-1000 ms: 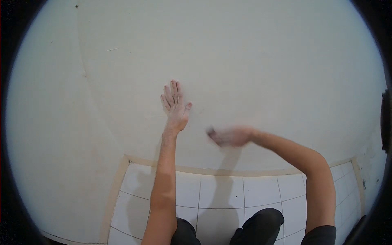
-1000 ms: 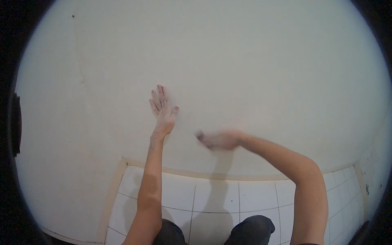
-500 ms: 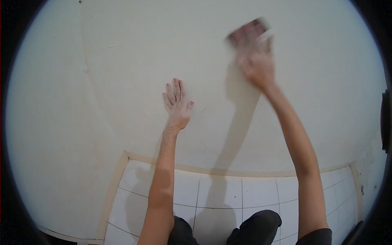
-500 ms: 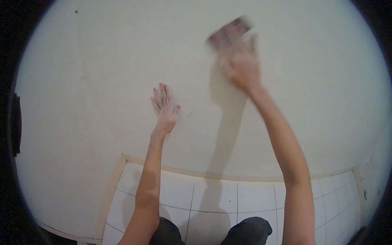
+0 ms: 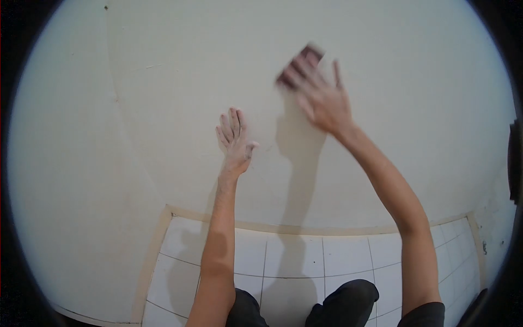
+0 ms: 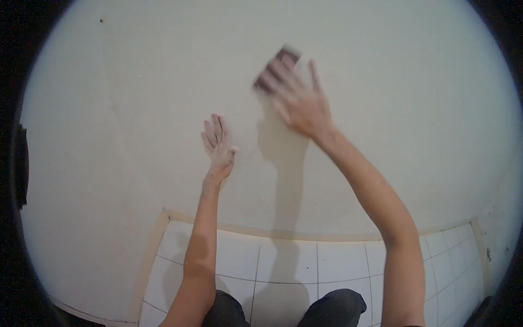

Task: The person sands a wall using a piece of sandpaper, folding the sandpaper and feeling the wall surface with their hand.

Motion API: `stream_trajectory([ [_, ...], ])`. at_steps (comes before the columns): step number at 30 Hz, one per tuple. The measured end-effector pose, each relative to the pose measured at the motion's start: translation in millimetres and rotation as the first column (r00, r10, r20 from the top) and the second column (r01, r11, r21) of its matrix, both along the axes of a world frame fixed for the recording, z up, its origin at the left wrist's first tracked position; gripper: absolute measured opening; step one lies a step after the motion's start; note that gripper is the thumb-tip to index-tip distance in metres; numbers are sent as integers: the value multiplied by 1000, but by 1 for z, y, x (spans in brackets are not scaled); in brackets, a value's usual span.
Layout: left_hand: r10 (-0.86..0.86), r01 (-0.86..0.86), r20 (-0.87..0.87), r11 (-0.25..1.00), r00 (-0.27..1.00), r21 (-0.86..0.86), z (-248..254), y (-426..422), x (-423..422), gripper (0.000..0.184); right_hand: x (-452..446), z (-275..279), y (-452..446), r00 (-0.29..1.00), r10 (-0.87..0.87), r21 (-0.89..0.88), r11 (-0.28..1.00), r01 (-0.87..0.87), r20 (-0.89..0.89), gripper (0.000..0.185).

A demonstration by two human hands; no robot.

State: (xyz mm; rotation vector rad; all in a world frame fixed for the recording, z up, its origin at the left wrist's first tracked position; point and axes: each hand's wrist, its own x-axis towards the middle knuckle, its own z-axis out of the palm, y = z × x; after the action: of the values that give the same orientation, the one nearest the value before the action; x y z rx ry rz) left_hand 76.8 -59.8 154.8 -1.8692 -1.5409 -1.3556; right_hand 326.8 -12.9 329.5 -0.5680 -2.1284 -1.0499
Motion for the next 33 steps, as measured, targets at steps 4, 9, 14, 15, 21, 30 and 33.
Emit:
stream_trajectory([
  [4,7,-2,58,996,998,-86,4,-2,0,76,-12,29,13,954,-38,110,991,74,-296,62],
  [9,8,-4,47,997,999,-81,2,0,-2,76,11,-129,16,665,418,-346,905,-247,619,57],
  [14,38,-36,41,997,998,-66,2,1,2,81,54,-225,32,333,375,-362,927,-103,865,62],
  [15,35,-32,46,998,998,-54,2,2,3,82,52,-208,31,325,340,-332,940,-84,882,63],
  [21,51,-49,37,997,998,-53,5,0,5,86,18,-17,31,937,41,27,998,-54,346,65],
  [30,47,-45,33,996,998,-78,4,0,4,85,-1,-58,36,982,149,-72,987,-142,116,65],
  [33,58,-55,29,994,998,-90,5,0,3,85,32,-221,13,515,210,-135,974,-180,831,64],
])
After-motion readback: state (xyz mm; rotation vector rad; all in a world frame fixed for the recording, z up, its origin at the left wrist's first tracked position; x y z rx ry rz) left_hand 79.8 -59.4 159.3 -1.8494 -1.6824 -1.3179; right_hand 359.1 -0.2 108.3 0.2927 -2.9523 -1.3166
